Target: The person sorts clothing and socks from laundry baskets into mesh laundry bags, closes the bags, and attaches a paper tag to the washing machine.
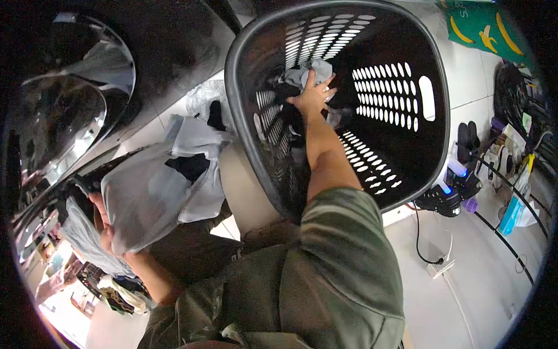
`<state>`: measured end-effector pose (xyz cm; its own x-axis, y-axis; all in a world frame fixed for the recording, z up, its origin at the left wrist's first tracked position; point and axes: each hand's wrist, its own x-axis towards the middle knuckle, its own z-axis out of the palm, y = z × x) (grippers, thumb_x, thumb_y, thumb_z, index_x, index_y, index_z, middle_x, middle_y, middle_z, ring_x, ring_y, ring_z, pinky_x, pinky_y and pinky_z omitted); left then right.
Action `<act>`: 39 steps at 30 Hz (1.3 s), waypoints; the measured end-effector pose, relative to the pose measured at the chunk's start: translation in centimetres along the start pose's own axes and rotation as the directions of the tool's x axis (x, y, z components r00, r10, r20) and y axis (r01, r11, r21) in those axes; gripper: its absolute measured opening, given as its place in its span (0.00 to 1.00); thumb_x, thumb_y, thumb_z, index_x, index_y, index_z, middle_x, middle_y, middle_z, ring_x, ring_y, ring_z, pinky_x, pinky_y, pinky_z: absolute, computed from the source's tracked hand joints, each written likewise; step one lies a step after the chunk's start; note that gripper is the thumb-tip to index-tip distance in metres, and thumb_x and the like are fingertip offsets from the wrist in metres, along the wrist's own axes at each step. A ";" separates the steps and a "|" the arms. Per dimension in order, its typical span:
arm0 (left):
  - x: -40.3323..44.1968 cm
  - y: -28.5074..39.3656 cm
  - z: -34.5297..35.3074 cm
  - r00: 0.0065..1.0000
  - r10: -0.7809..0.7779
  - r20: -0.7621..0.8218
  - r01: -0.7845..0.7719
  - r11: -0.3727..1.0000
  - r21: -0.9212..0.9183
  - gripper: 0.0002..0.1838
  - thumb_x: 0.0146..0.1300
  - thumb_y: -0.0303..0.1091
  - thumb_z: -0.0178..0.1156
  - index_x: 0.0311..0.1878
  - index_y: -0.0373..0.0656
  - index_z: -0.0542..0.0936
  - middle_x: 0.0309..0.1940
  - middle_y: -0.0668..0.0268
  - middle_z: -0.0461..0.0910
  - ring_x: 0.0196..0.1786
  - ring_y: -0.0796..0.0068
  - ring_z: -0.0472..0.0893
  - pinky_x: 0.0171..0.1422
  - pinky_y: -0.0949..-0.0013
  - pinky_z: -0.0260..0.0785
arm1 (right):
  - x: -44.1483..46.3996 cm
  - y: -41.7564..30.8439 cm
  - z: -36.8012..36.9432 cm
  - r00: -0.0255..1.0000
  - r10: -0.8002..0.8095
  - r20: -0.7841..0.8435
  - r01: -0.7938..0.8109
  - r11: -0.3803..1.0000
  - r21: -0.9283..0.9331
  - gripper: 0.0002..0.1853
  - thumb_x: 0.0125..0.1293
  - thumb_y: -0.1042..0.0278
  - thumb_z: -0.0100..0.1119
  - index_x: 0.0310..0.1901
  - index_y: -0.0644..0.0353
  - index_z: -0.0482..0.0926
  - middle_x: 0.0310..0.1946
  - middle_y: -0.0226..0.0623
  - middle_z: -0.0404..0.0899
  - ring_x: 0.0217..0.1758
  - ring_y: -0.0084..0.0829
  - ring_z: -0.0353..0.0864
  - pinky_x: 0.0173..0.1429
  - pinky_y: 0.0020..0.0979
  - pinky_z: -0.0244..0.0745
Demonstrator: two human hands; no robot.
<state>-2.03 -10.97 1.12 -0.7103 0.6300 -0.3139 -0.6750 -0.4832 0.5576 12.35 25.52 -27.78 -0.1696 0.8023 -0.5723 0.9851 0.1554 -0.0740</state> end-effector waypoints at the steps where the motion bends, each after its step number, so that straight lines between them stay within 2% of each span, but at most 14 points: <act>1: 0.3 0.0 0.2 0.999 -0.015 -0.034 0.016 1.000 0.026 0.41 0.42 0.21 0.58 0.65 0.48 0.59 0.64 0.53 0.56 0.67 0.56 0.55 0.70 0.54 0.39 | 0.5 -0.2 -0.1 1.000 0.000 -0.006 0.000 1.000 0.003 0.58 0.32 0.48 0.74 0.65 0.31 0.43 0.66 0.52 0.22 0.67 0.66 0.35 0.61 0.56 0.57; 3: 0.5 0.0 -0.2 1.000 -0.017 -0.022 0.017 0.999 0.029 0.41 0.41 0.20 0.58 0.64 0.49 0.60 0.64 0.52 0.57 0.67 0.56 0.56 0.70 0.54 0.39 | 1.0 -0.2 0.3 0.996 0.027 -0.081 -0.020 0.996 0.092 0.53 0.35 0.55 0.73 0.63 0.30 0.49 0.67 0.52 0.31 0.66 0.64 0.40 0.61 0.52 0.59; 4: 0.5 0.0 -0.2 0.999 -0.018 -0.041 0.020 0.999 0.028 0.40 0.41 0.20 0.58 0.64 0.50 0.61 0.64 0.52 0.57 0.66 0.55 0.56 0.70 0.54 0.40 | 2.2 0.5 1.8 0.938 -0.044 -0.343 0.068 0.996 0.059 0.45 0.37 0.61 0.72 0.60 0.35 0.58 0.66 0.50 0.41 0.64 0.64 0.46 0.60 0.47 0.63; 5: 0.6 0.0 -0.3 0.998 -0.018 -0.056 0.020 0.999 0.027 0.40 0.42 0.20 0.58 0.64 0.50 0.61 0.64 0.53 0.57 0.66 0.55 0.56 0.70 0.54 0.40 | 3.9 1.1 2.6 0.937 -0.049 -0.345 0.073 0.996 0.059 0.45 0.37 0.61 0.72 0.60 0.35 0.58 0.66 0.50 0.41 0.64 0.64 0.46 0.60 0.47 0.63; 7: 0.8 0.5 -0.2 0.999 -0.032 -0.004 0.032 0.998 0.045 0.39 0.43 0.21 0.58 0.63 0.51 0.61 0.63 0.53 0.57 0.66 0.55 0.57 0.70 0.54 0.42 | 6.2 2.3 2.4 0.916 -0.035 -0.400 0.093 0.988 0.126 0.37 0.34 0.66 0.66 0.54 0.46 0.67 0.55 0.55 0.62 0.55 0.58 0.64 0.48 0.47 0.71; 9: 1.0 0.3 0.5 0.998 -0.030 0.060 0.028 0.999 0.037 0.38 0.43 0.22 0.58 0.63 0.50 0.61 0.63 0.53 0.58 0.66 0.55 0.57 0.69 0.53 0.44 | 9.0 4.8 0.0 0.954 -0.164 -0.251 0.211 0.962 0.174 0.34 0.32 0.70 0.64 0.50 0.54 0.71 0.47 0.49 0.73 0.49 0.45 0.73 0.51 0.37 0.69; 10: 1.2 0.2 0.8 0.994 -0.035 0.108 0.031 0.999 0.035 0.38 0.44 0.22 0.57 0.63 0.50 0.61 0.63 0.52 0.58 0.65 0.54 0.58 0.69 0.54 0.45 | 8.1 5.9 -3.5 0.951 -0.305 -0.053 0.285 0.796 0.533 0.32 0.31 0.70 0.59 0.48 0.63 0.72 0.33 0.43 0.78 0.36 0.36 0.77 0.44 0.30 0.71; 14: 1.5 0.1 1.1 0.995 -0.024 0.098 0.025 1.000 -0.005 0.36 0.46 0.21 0.54 0.63 0.47 0.61 0.62 0.49 0.59 0.63 0.52 0.60 0.68 0.56 0.49 | 10.0 12.8 -13.4 0.808 -0.531 0.255 0.210 0.665 0.716 0.25 0.52 0.68 0.49 0.55 0.65 0.66 0.37 0.37 0.76 0.35 0.28 0.74 0.37 0.28 0.71; 15: 1.4 0.2 1.1 0.994 -0.025 0.103 0.026 1.000 -0.009 0.36 0.46 0.21 0.54 0.63 0.47 0.61 0.62 0.49 0.59 0.63 0.52 0.60 0.68 0.56 0.49 | 9.9 14.9 -16.1 0.938 -0.281 0.203 0.036 0.661 0.750 0.23 0.64 0.62 0.42 0.58 0.64 0.62 0.42 0.38 0.74 0.41 0.28 0.74 0.44 0.29 0.72; 17: 1.7 0.2 1.4 0.994 -0.032 0.109 0.041 0.996 -0.082 0.35 0.46 0.18 0.51 0.63 0.46 0.61 0.61 0.48 0.59 0.61 0.51 0.63 0.66 0.55 0.54 | 6.8 19.1 -21.0 0.978 -0.174 0.110 -0.022 0.442 0.897 0.22 0.63 0.63 0.42 0.56 0.64 0.63 0.41 0.38 0.75 0.40 0.28 0.75 0.42 0.30 0.72; 21: 1.8 0.0 1.7 0.978 -0.054 0.202 0.087 0.984 -0.157 0.35 0.46 0.17 0.49 0.63 0.45 0.61 0.61 0.48 0.59 0.61 0.51 0.63 0.65 0.55 0.55 | -0.6 23.8 -24.2 0.965 -0.263 0.010 -0.014 -0.012 1.000 0.20 0.63 0.63 0.43 0.53 0.64 0.65 0.39 0.39 0.75 0.37 0.29 0.75 0.40 0.31 0.73; 25: 1.6 -0.3 2.5 0.981 -0.069 0.182 0.093 0.988 -0.125 0.36 0.45 0.16 0.48 0.63 0.46 0.61 0.63 0.49 0.56 0.65 0.49 0.57 0.67 0.52 0.51 | -5.1 22.7 -23.4 0.932 -0.361 -0.045 -0.042 -0.229 0.972 0.18 0.62 0.64 0.43 0.50 0.64 0.67 0.37 0.39 0.75 0.35 0.30 0.76 0.37 0.32 0.73; 34: 0.9 0.2 2.3 0.946 -0.046 0.320 0.088 0.989 -0.119 0.33 0.50 0.14 0.47 0.63 0.45 0.60 0.63 0.49 0.56 0.64 0.50 0.58 0.67 0.52 0.53 | -8.7 16.3 -21.2 0.852 -0.523 -0.023 -0.128 -0.251 0.959 0.14 0.60 0.66 0.44 0.44 0.64 0.71 0.32 0.40 0.76 0.30 0.32 0.77 0.30 0.34 0.73; 39: 1.1 0.5 1.6 0.949 -0.059 0.309 0.100 0.988 -0.118 0.32 0.50 0.15 0.48 0.61 0.46 0.62 0.61 0.50 0.60 0.63 0.53 0.62 0.65 0.56 0.57 | -7.9 12.0 -20.9 0.805 -0.589 0.071 -0.103 -0.021 0.994 0.12 0.59 0.66 0.44 0.40 0.64 0.73 0.30 0.40 0.77 0.28 0.33 0.78 0.27 0.35 0.74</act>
<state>-2.85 -9.56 2.25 -0.5727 0.8144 -0.0931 -0.7612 -0.4862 0.4292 24.90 33.09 -7.14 -0.7149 0.5134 -0.4746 0.0258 -0.6590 -0.7517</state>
